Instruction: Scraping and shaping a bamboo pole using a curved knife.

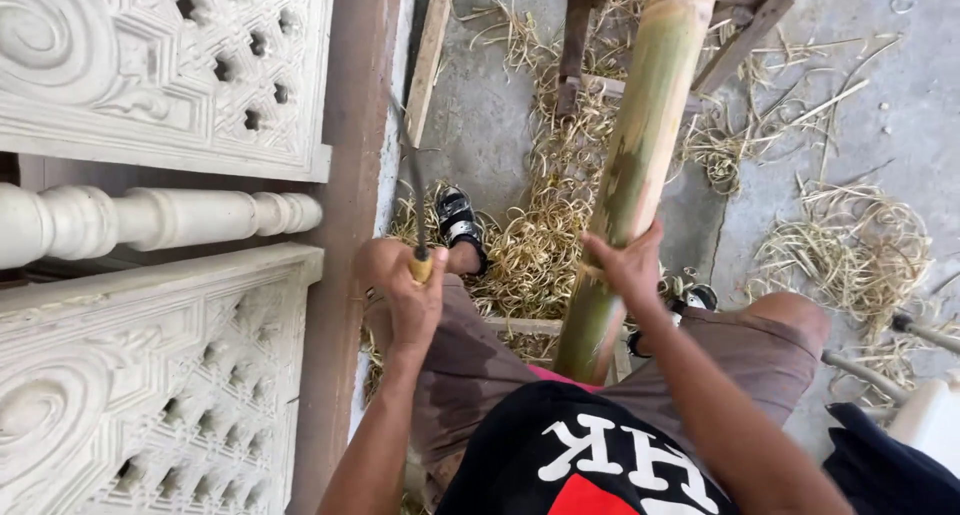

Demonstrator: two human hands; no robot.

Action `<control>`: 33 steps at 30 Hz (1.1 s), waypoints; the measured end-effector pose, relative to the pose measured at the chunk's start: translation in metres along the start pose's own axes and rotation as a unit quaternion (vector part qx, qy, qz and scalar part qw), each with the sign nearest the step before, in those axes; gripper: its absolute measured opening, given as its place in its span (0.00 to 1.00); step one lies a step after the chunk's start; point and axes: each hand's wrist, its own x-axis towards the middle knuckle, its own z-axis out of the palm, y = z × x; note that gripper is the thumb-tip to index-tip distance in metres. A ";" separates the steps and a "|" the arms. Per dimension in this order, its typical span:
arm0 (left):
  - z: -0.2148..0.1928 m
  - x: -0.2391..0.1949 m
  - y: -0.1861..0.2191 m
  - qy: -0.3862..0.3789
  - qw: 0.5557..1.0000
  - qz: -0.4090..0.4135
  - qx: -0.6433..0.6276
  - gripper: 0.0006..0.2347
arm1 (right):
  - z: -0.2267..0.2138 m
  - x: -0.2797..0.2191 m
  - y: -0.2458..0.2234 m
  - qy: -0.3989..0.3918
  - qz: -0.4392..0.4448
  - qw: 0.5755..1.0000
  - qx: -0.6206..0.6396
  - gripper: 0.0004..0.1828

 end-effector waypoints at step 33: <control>0.039 -0.008 0.049 -0.211 0.976 -0.018 0.042 0.17 | 0.008 -0.034 -0.011 0.149 -0.114 0.979 -0.074 0.61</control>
